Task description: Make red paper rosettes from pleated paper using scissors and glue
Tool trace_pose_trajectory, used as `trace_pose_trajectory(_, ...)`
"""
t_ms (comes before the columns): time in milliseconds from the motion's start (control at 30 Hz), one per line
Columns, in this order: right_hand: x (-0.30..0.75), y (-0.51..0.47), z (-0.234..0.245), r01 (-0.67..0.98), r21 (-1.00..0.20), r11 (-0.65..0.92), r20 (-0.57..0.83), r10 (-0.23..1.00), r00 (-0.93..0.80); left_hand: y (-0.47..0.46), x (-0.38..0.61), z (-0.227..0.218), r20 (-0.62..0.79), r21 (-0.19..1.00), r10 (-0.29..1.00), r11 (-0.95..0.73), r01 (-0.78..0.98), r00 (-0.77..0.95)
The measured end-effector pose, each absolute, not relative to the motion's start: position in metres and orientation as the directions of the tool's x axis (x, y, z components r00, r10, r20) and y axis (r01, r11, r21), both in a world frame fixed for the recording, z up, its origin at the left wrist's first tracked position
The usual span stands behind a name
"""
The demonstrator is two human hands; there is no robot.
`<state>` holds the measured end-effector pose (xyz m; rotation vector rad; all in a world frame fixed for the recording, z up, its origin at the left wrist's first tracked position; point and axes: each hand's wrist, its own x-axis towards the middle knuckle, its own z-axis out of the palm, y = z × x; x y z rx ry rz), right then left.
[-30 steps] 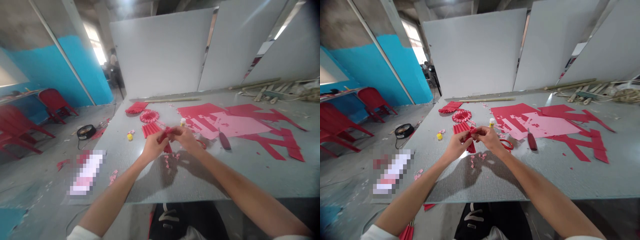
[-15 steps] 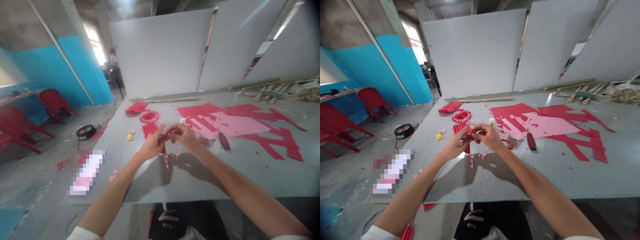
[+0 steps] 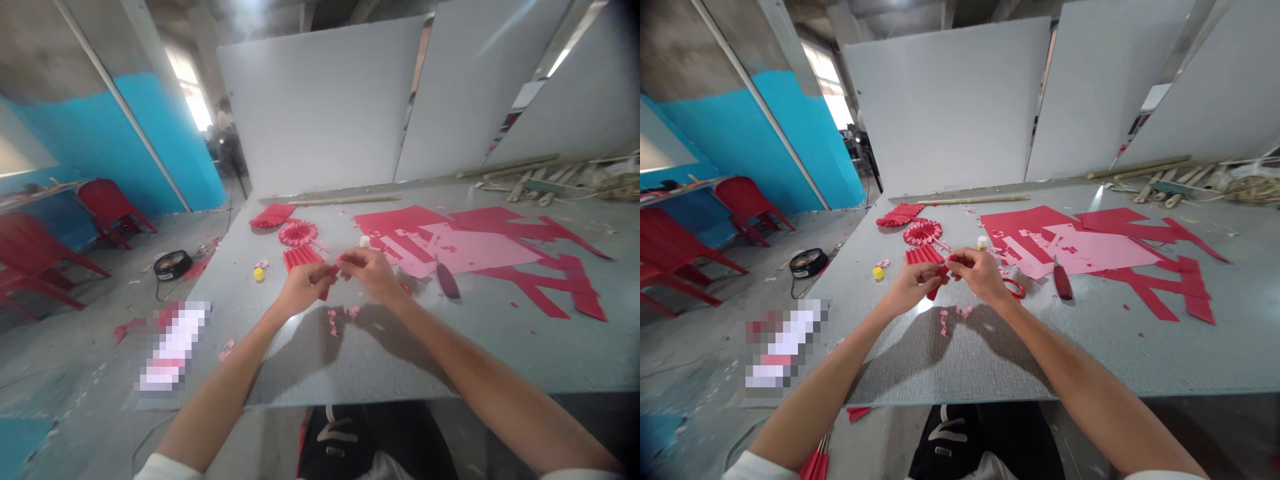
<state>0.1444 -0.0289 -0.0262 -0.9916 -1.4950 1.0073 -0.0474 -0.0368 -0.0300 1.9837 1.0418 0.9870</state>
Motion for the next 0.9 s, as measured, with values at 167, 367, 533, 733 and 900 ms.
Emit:
trace_pose_trajectory(167, 0.147, -0.028, -0.024, 0.091, -0.948, 0.305, 0.295, 0.949, -0.107, -0.037, -0.049, -0.031, 0.201, 0.915, 0.865, -0.333, 0.228, 0.460)
trace_pose_trajectory(367, 0.151, -0.027, -0.025, 0.036, -0.961, 0.276, 0.272, 0.958, -0.087, -0.033, -0.050, -0.033, 0.159, 0.972, 0.850, -0.224, 0.071, 0.502)
trace_pose_trajectory(533, 0.152, -0.029, -0.022, 0.081, -0.952, 0.296, 0.280, 0.946, -0.165, -0.034, -0.051, -0.030, 0.269, 0.900, 0.866, -0.382, 0.210, 0.421)
trace_pose_trajectory(733, 0.153, -0.026, -0.030, 0.184, -0.908, 0.377, 0.343, 0.920, -0.192, -0.034, -0.051, -0.030, 0.432, 0.703, 0.846, -0.533, 0.470, 0.313)
trace_pose_trajectory(900, 0.156, -0.019, -0.041, 0.355, -0.712, 0.606, 0.528, 0.795, -0.298, -0.030, -0.057, -0.036, 0.527, 0.390, 0.758, -0.617, 0.683, 0.384)
